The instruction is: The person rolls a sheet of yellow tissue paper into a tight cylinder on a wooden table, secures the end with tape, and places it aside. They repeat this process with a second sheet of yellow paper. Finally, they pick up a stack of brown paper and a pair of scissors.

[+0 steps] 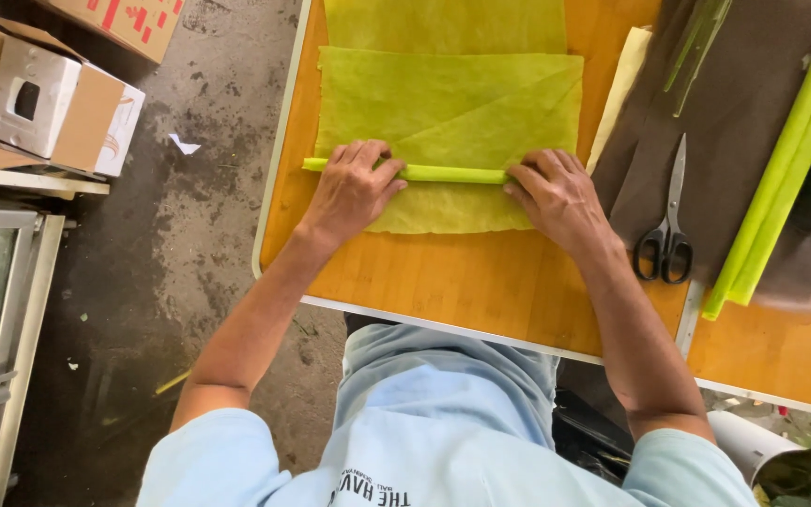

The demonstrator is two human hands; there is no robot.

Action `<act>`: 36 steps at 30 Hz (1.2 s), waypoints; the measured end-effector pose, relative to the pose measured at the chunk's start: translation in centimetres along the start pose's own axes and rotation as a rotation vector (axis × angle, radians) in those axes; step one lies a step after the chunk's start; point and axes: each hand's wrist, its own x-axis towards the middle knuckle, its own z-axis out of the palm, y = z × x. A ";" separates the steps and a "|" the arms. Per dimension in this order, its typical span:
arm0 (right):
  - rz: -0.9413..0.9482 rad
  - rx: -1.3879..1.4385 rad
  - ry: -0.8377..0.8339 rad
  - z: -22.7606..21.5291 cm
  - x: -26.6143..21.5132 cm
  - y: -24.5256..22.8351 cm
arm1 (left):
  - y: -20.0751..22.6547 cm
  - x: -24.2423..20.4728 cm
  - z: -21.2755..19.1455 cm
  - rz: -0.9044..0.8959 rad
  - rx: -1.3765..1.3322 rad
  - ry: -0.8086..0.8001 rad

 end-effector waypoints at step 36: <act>0.009 -0.072 -0.126 1.1 1.2 1.2 | -1.4 1.1 3.4 0.004 0.000 0.123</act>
